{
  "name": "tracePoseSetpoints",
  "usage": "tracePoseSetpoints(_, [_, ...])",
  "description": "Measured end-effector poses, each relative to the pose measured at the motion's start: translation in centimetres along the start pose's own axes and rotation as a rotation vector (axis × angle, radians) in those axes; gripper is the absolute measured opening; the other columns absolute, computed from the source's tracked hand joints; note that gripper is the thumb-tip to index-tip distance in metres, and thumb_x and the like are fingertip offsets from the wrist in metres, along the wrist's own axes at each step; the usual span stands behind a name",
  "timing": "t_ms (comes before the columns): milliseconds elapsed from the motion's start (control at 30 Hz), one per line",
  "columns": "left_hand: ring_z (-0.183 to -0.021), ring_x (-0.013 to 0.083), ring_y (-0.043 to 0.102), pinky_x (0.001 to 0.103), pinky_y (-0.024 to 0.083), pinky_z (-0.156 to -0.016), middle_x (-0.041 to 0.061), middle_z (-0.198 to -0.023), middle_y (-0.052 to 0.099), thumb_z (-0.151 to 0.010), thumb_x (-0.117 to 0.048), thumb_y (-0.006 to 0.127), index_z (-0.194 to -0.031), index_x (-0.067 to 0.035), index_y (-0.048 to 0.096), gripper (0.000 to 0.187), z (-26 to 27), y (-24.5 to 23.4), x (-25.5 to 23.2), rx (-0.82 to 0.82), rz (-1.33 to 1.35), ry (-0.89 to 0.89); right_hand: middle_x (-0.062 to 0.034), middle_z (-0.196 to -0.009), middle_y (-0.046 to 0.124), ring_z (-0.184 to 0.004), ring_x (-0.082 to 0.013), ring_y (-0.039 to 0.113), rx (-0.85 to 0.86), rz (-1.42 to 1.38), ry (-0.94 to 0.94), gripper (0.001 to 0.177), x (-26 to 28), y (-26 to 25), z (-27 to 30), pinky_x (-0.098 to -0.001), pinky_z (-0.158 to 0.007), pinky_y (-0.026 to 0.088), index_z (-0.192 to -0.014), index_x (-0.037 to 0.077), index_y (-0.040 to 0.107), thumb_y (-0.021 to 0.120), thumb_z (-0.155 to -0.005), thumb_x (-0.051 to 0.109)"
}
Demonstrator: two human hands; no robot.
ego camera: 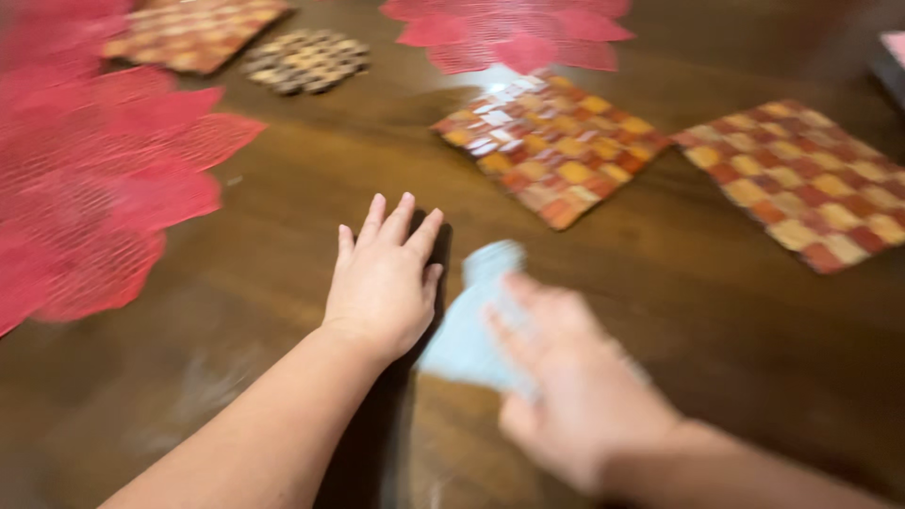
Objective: The person wipes a wooden dining table with a light blue cloth, removing scattered crumbs. They lift and wipe under woven placemats and red decorative mats, then wipe the mats themselves before placing them back on the table.
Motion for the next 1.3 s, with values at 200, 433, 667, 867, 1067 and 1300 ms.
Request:
tracePoseSetpoints(200, [-0.149,0.0357,0.021,0.061,0.021,-0.116,0.012,-0.163,0.031,-0.091,-0.025,0.062,-0.151,-0.019,0.047,0.062,7.4,-3.0,7.1,-0.079,-0.019,-0.226,-0.0282,-0.150,0.050,-0.136,-0.0466,0.045,0.102,-0.147,-0.422,0.065,8.7,5.3,-2.2,-0.0529,-0.113,0.036,-0.141,-0.004,0.055,0.070,-0.081,0.017])
tracePoseSetpoints(433, [-0.148,0.0388,0.020,0.060,0.022,-0.116,0.014,-0.164,0.032,-0.088,-0.033,0.068,-0.151,-0.019,0.049,0.067,16.5,-5.7,12.9,-0.132,-0.073,-0.427,-0.0212,-0.119,0.068,-0.122,-0.0436,0.059,-0.029,0.152,-0.380,0.026,-1.9,5.0,-13.6,-0.0527,-0.109,0.045,-0.100,0.003,0.068,0.066,-0.090,0.027])
tracePoseSetpoints(667, [-0.153,0.0408,0.018,0.060,0.019,-0.115,0.016,-0.164,0.029,-0.086,-0.047,0.068,-0.154,-0.012,0.041,0.082,22.9,-7.2,17.5,-0.162,-0.062,-0.552,-0.0245,-0.121,0.066,-0.108,-0.0470,0.062,0.114,0.247,0.082,0.043,1.5,9.0,-20.1,-0.0559,-0.090,0.050,-0.127,0.002,0.065,0.063,-0.093,0.029])
tracePoseSetpoints(867, [-0.152,0.0378,0.020,0.059,0.020,-0.116,0.014,-0.164,0.029,-0.091,-0.038,0.063,-0.154,-0.013,0.040,0.071,26.4,-7.9,21.4,-0.182,-0.004,-0.616,-0.0281,-0.120,0.063,-0.116,-0.0459,0.059,-0.108,0.205,-0.632,0.059,21.4,12.3,-14.6,-0.0531,-0.103,0.047,-0.138,0.006,0.064,0.063,-0.080,0.018])
tracePoseSetpoints(1067, [-0.150,0.0361,0.023,0.058,0.024,-0.116,0.013,-0.161,0.031,-0.095,-0.029,0.058,-0.152,-0.015,0.041,0.061,26.8,-8.7,24.9,-0.218,0.007,-0.636,-0.0202,-0.137,0.061,-0.127,-0.0426,0.053,0.138,-0.112,-0.517,0.050,23.0,13.1,-9.6,-0.0473,-0.103,0.044,-0.134,0.019,0.068,0.070,-0.084,0.022])
tracePoseSetpoints(1300, [-0.150,0.0327,0.018,0.054,0.022,-0.116,0.011,-0.168,0.024,-0.091,-0.036,0.062,-0.157,-0.016,0.036,0.074,25.6,-9.3,26.4,-0.136,0.075,-0.665,-0.0149,-0.136,0.063,-0.129,-0.0401,0.055,-0.010,0.300,-0.235,0.040,11.4,9.1,-15.4,-0.0471,-0.113,0.044,-0.131,0.017,0.070,0.060,-0.096,0.033])
Point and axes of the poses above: each hand's wrist, its own z-axis away from the middle knuckle, its own y-axis out of the palm, x = y × z, the point moved 4 cm from there along -z, towards the middle knuckle
